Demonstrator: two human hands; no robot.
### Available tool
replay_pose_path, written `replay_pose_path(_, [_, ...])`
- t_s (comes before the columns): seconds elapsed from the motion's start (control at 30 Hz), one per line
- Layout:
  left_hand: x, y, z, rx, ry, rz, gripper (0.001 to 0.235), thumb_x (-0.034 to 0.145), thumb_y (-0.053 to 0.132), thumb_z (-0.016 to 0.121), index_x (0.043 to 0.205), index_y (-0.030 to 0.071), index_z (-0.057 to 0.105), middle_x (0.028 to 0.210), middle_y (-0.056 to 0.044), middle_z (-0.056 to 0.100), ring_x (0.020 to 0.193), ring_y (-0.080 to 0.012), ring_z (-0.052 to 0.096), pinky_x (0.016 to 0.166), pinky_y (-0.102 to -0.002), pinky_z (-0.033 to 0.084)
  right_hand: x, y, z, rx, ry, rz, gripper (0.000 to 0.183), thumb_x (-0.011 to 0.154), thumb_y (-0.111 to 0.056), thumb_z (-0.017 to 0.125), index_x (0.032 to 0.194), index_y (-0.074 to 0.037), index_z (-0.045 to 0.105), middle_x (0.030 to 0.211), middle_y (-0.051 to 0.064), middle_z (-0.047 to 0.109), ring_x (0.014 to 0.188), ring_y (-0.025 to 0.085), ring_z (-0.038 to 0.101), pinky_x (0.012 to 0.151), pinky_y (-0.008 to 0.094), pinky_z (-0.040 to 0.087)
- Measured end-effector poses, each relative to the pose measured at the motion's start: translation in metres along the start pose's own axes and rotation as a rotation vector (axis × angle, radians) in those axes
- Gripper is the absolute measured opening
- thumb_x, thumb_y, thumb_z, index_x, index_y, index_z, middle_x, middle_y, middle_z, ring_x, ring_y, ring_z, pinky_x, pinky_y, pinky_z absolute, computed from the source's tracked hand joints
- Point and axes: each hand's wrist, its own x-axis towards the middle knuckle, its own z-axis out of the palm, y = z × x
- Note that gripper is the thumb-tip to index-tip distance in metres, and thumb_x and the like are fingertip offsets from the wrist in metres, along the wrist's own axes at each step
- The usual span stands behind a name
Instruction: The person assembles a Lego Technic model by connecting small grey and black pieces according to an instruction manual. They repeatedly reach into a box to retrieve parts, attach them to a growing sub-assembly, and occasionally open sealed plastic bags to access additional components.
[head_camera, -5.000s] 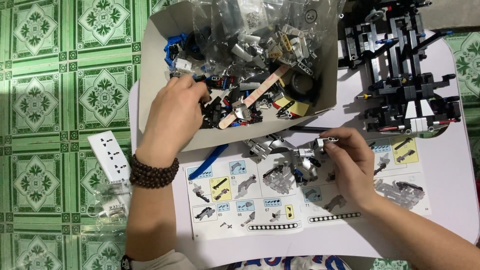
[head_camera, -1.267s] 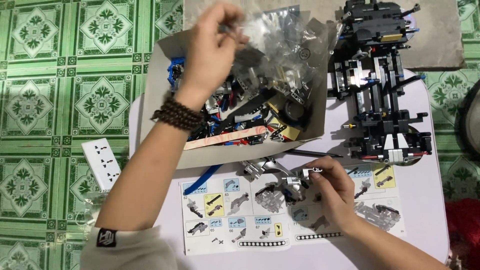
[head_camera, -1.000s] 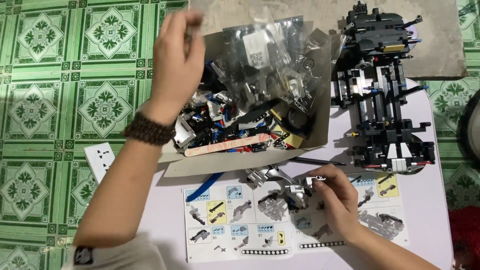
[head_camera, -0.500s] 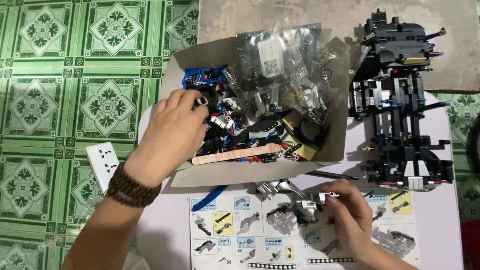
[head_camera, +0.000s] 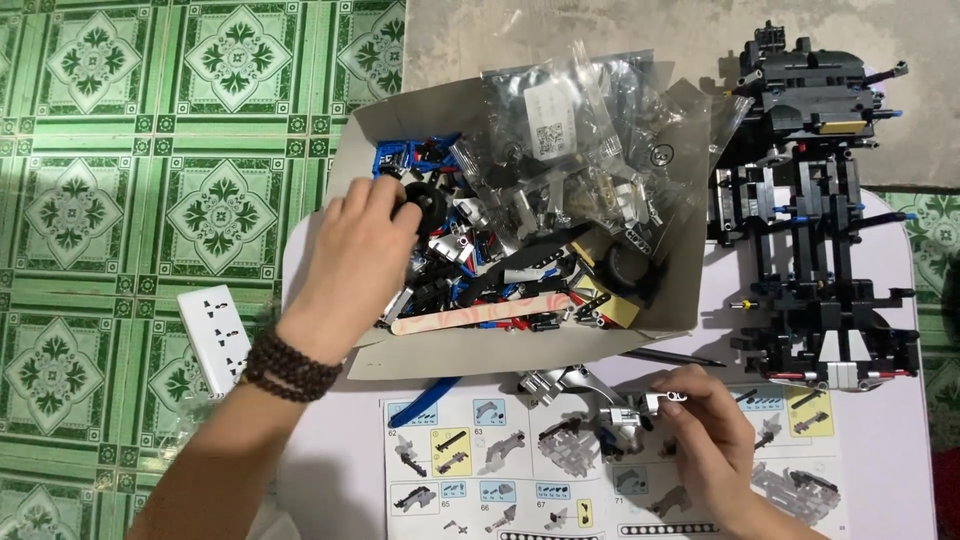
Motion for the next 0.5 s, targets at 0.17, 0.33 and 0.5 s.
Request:
replay_pose_path(0.17, [0.000,-0.021,-0.033,-0.377,0.169,-0.081,0.017,0.095,0.015,0.053,0.103,0.001,0.060,0.107,-0.011,0.057,0.104,-0.0265,0.051,0.095,-0.042,0.043,0.002,-0.002,0.001,-0.004,-0.018,-0.001,0.014,0.089,-0.004,0.050,0.098,0.000,0.059,0.091,0.010,0.060,0.084,0.018,0.053,0.071,0.027,0.043])
replay_pose_path(0.33, [-0.003,-0.038,-0.039,-0.493,0.159,-0.104,0.019,0.093,0.008,0.054,0.104,-0.006,0.057,0.114,-0.018,0.051,0.090,-0.0259,0.057,0.087,-0.039,0.048,0.000,0.001,0.001,-0.005,0.008,-0.009,0.013,0.088,-0.004,0.050,0.098,0.001,0.059,0.089,0.011,0.059,0.082,0.019,0.051,0.070,0.026,0.039])
replay_pose_path(0.5, [0.003,-0.035,-0.027,-0.373,0.157,-0.072,0.020,0.090,0.009,0.057,0.104,-0.005,0.060,0.112,-0.019,0.054,0.108,-0.0321,0.051,0.098,-0.045,0.043,0.000,0.000,0.001,-0.003,0.019,0.005,0.014,0.088,-0.002,0.050,0.098,0.001,0.059,0.089,0.011,0.059,0.083,0.019,0.052,0.070,0.026,0.039])
